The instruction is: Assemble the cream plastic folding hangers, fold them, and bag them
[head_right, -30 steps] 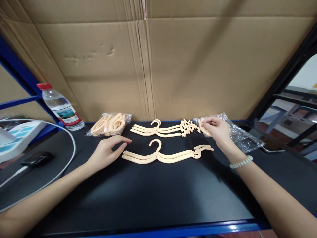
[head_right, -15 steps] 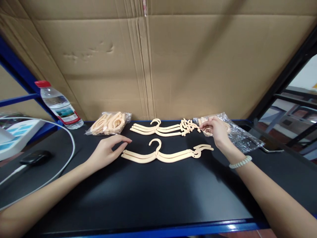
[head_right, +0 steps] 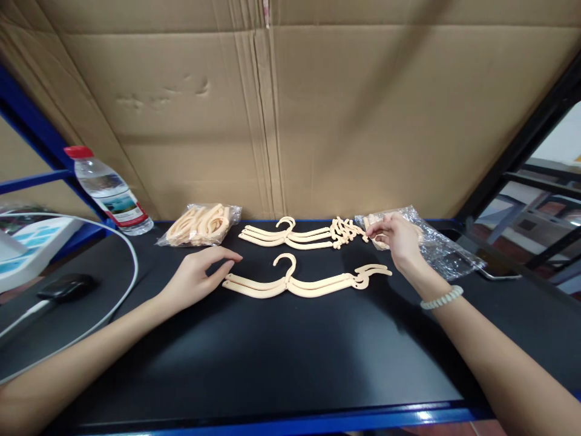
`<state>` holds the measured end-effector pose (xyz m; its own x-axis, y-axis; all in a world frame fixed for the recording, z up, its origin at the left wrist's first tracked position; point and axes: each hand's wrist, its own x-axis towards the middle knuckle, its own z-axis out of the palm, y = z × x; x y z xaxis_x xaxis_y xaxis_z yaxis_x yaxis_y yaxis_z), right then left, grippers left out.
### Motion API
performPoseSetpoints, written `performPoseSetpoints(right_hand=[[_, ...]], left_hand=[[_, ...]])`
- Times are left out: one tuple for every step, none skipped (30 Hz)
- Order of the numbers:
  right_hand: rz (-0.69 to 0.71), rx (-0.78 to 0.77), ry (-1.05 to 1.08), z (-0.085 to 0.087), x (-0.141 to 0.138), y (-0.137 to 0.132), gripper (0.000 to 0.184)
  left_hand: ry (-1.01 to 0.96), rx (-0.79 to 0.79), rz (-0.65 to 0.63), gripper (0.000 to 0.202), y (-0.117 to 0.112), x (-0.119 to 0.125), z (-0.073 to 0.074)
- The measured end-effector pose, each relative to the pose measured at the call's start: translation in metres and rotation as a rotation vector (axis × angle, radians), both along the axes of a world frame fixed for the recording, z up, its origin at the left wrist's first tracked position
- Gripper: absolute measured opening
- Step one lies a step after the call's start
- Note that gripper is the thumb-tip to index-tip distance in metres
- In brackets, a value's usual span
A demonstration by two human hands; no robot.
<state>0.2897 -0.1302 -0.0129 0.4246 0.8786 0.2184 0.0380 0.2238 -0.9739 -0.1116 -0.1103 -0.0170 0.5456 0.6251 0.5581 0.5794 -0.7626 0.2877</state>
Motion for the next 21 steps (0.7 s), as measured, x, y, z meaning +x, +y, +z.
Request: performPoseSetpoints(right_hand=[[0.008,-0.005,-0.011,-0.0009,0.0004,0.0005,0.022],[0.016,-0.01,-0.023,-0.0019,0.0008,0.001,0.024],[0.021,-0.013,-0.036,-0.0028,0.0012,0.0015,0.025],[0.025,-0.014,-0.046,-0.0036,0.0017,0.002,0.026],[0.024,-0.015,-0.054,-0.0043,0.0022,0.0024,0.027],[0.019,-0.013,-0.057,-0.0047,0.0027,0.0028,0.026],[0.011,-0.009,-0.054,-0.0051,0.0032,0.003,0.025],[0.002,-0.005,-0.05,-0.0052,0.0036,0.0032,0.024],[-0.006,-0.002,-0.047,-0.0053,0.0041,0.0033,0.024],[-0.012,0.001,-0.045,-0.0053,0.0045,0.0033,0.023],[-0.014,0.003,-0.045,-0.0053,0.0048,0.0033,0.024],[-0.012,0.004,-0.048,-0.0053,0.0051,0.0032,0.025],[-0.008,0.003,-0.051,-0.0053,0.0053,0.0032,0.026],[-0.003,0.003,-0.052,-0.0053,0.0054,0.0031,0.026],[0.001,0.004,-0.053,-0.0053,0.0055,0.003,0.027],[0.004,0.005,-0.052,-0.0055,0.0055,0.003,0.026],[0.008,0.005,-0.052,-0.0057,0.0054,0.0031,0.026],[0.01,0.003,-0.053,-0.0059,0.0053,0.0033,0.025],[0.01,0.0,-0.053,-0.0062,0.0052,0.0035,0.024],[0.009,-0.005,-0.054,-0.0065,0.005,0.0037,0.022],[0.006,-0.011,-0.054,-0.0069,0.0047,0.004,0.021]], left_hand=[[0.001,0.001,0.0,0.021,0.0001,-0.0001,-0.0001],[0.0,0.002,-0.002,0.021,0.0002,-0.0002,-0.0002],[-0.001,0.005,-0.004,0.021,0.0003,-0.0003,-0.0004],[-0.004,0.008,-0.006,0.021,0.0005,-0.0005,-0.0006],[-0.006,0.009,-0.008,0.021,0.0007,-0.0006,-0.0008],[-0.009,0.008,-0.008,0.021,0.0008,-0.0007,-0.0009],[-0.011,0.006,-0.006,0.021,0.0009,-0.0009,-0.0011],[-0.013,0.002,-0.004,0.021,0.0009,-0.001,-0.0012],[-0.014,-0.001,-0.002,0.021,0.0008,-0.0011,-0.0013],[-0.014,-0.003,-0.002,0.021,0.0007,-0.0012,-0.0014],[-0.014,-0.004,-0.003,0.021,0.0006,-0.0013,-0.0014],[-0.012,-0.004,-0.004,0.021,0.0005,-0.0013,-0.0014],[-0.012,-0.005,-0.004,0.021,0.0004,-0.0013,-0.0014],[-0.013,-0.006,-0.005,0.021,0.0004,-0.0013,-0.0014],[-0.016,-0.007,-0.004,0.021,0.0003,-0.0011,-0.0013],[-0.019,-0.008,-0.003,0.021,0.0003,-0.001,-0.0012],[-0.021,-0.01,-0.003,0.021,0.0002,-0.0008,-0.0011],[-0.02,-0.011,-0.003,0.022,0.0002,-0.0006,-0.001],[-0.019,-0.01,-0.004,0.021,0.0002,-0.0005,-0.0009],[-0.017,-0.009,-0.005,0.021,0.0002,-0.0004,-0.0009],[-0.015,-0.007,-0.006,0.021,0.0002,-0.0004,-0.0008]])
